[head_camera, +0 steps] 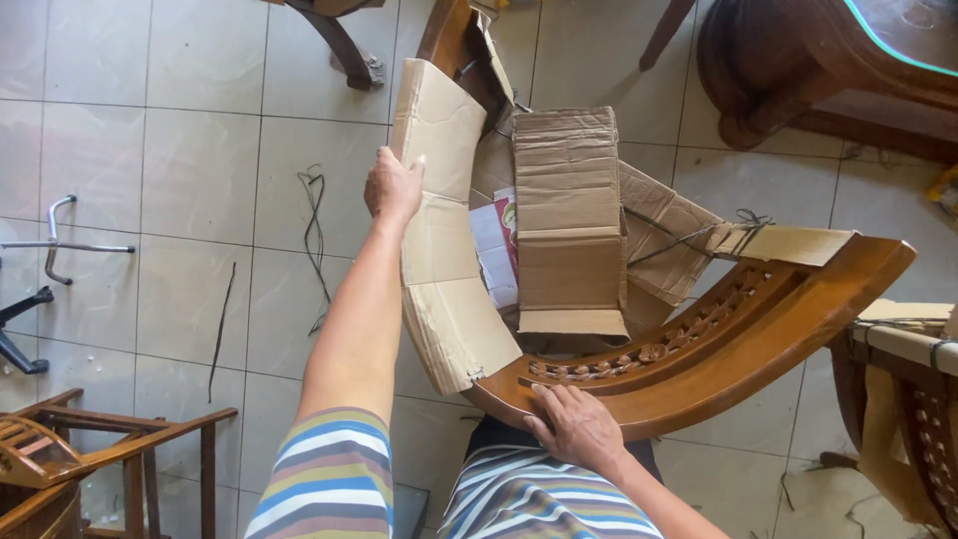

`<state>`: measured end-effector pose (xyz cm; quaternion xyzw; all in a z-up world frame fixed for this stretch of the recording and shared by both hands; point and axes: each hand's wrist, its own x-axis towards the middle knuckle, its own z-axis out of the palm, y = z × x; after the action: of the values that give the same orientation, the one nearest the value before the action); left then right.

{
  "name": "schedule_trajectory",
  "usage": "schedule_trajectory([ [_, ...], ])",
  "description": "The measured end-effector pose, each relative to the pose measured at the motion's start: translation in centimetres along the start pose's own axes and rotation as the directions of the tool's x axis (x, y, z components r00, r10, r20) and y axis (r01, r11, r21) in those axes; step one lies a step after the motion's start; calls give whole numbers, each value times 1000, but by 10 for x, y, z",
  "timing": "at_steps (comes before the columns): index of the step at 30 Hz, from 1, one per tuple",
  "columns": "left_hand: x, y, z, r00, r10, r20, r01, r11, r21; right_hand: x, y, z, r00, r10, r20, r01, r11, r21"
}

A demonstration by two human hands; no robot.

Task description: Wrapping wooden furniture components with protective cardboard and securing them with plastic straps

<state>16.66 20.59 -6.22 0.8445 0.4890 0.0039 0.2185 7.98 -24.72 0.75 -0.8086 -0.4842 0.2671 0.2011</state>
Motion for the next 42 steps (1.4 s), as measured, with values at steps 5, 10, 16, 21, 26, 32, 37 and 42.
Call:
schedule_trajectory([
  [5, 9, 4, -1, 1000, 27, 5, -27, 1000, 6, 5, -3, -5, 985, 89, 145, -86, 996, -27],
  [10, 29, 23, -5, 997, 64, 31, -64, 998, -7, 5, -4, -2, 977, 112, 180, -104, 993, -51],
  [16, 58, 43, 1, 995, 98, 0, -98, 994, 47, 5, -3, 6, 998, 61, 29, -58, 993, -103],
  [21, 61, 51, 1, 995, 93, -38, -90, 994, 62, 6, -1, 6, 993, 86, 85, -79, 993, -83],
  [26, 14, 59, -21, 991, 102, -91, -92, 989, 113, 5, -3, 1, 995, 79, 66, -76, 996, -47],
  [32, -112, 28, -46, 996, 53, -69, -48, 996, 77, 3, 4, 7, 991, 87, 100, -88, 996, -1],
  [37, -180, 8, -30, 996, -92, 5, 92, 996, -21, 32, 11, -28, 945, 182, 273, -235, 956, 174],
  [42, -177, -18, 4, 971, -220, -96, 207, 970, -128, 97, 106, -21, 521, 705, 482, -851, 474, 225],
])
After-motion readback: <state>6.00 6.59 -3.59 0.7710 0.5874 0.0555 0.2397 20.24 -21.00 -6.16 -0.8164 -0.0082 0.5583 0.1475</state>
